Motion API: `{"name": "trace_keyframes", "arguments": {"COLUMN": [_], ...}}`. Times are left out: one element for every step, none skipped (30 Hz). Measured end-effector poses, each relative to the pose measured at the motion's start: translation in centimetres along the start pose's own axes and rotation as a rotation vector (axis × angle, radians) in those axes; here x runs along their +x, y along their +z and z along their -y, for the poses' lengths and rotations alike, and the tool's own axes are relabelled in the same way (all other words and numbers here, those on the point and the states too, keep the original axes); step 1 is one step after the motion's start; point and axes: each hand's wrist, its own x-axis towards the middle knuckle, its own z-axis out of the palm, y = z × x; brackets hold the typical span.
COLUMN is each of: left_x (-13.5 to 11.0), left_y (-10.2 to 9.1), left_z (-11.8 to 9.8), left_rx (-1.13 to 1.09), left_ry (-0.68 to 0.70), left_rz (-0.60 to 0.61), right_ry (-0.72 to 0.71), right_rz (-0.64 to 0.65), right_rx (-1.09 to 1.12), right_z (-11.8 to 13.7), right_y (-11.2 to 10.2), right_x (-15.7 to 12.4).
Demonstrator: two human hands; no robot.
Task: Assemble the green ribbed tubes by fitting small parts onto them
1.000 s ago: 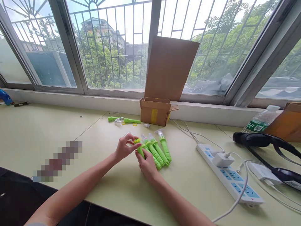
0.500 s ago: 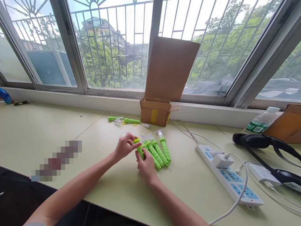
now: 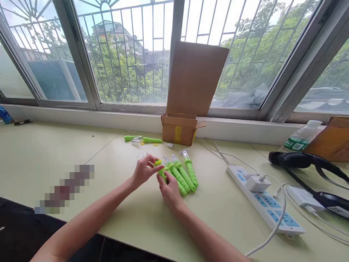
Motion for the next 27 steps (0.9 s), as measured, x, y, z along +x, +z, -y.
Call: {"name": "trace_keyframes", "arguments": {"left_x": [-0.02,-0.03,-0.05,-0.05,-0.05,-0.04,-0.01,0.03,0.07,0.12,0.17,0.20,0.24,0.26,0.27,0.26,0.25,0.23,0.20,0.17,0.12,0.08,0.03,-0.02,-0.06,-0.10,-0.13], "left_y": [0.04,0.08,0.11,0.14,0.16,0.17,0.17,0.16,0.14,0.12,0.09,0.07,0.05,0.04,0.04,0.05,0.06,0.07,0.09,0.11,0.12,0.13,0.15,0.15,0.16,0.16,0.16], "left_z": [-0.01,-0.01,0.00,0.03,0.06,0.11,0.17,0.23,0.29,0.36,0.43,0.51,0.58,0.64,0.68,0.71,0.73,0.73,0.73,0.72,0.71,0.71,0.73,0.75,0.79,0.84,0.89], "left_rx": [-0.001,-0.003,-0.005,-0.009,-0.012,-0.014,-0.017,-0.019,-0.021,-0.022,-0.024,-0.025,-0.025,-0.026,-0.026,-0.026,-0.024,-0.022,-0.017,-0.013,-0.008,-0.003,0.002,0.008,0.015,0.026,0.039], "left_ry": [-0.001,0.000,0.003,0.008,0.016,0.027,0.039,0.051,0.063,0.073,0.082,0.089,0.095,0.101,0.105,0.108,0.110,0.110,0.109,0.108,0.109,0.110,0.112,0.113,0.114,0.114,0.113], "left_rz": [-0.003,-0.006,-0.008,-0.009,-0.009,-0.006,-0.001,0.004,0.007,0.009,0.009,0.009,0.008,0.007,0.006,0.004,0.002,0.001,-0.001,-0.002,-0.005,-0.009,-0.013,-0.016,-0.018,-0.020,-0.022], "right_ry": [0.006,0.010,0.012,0.012,0.011,0.011,0.012,0.014,0.018,0.024,0.030,0.036,0.039,0.040,0.039,0.035,0.029,0.023,0.018,0.016,0.016,0.015,0.012,0.005,-0.002,-0.008,-0.010], "right_rz": [0.005,0.008,0.011,0.012,0.015,0.019,0.023,0.024,0.024,0.025,0.026,0.028,0.032,0.036,0.040,0.043,0.047,0.052,0.056,0.057,0.056,0.053,0.050,0.048,0.045,0.040,0.030], "right_rx": [0.006,0.011,0.016,0.024,0.034,0.045,0.056,0.064,0.069,0.073,0.076,0.080,0.086,0.092,0.096,0.098,0.096,0.095,0.094,0.095,0.096,0.096,0.093,0.087,0.075,0.061,0.047], "right_z": [0.05,0.07,0.06,0.04,0.01,-0.03,-0.06,-0.07,-0.07,-0.05,-0.02,0.03,0.07,0.12,0.16,0.18,0.18,0.16,0.12,0.06,-0.02,-0.11,-0.20,-0.29,-0.37,-0.43,-0.47], "right_y": [-0.01,-0.03,-0.05,-0.09,-0.12,-0.16,-0.20,-0.24,-0.27,-0.30,-0.32,-0.33,-0.34,-0.34,-0.35,-0.35,-0.36,-0.38,-0.39,-0.41,-0.42,-0.43,-0.43,-0.43,-0.42,-0.41,-0.39], "right_x": [0.01,0.02,0.05,0.08,0.11,0.14,0.17,0.19,0.19,0.19,0.17,0.15,0.13,0.12,0.11,0.11,0.12,0.14,0.18,0.21,0.23,0.25,0.26,0.25,0.24,0.22,0.20]}}
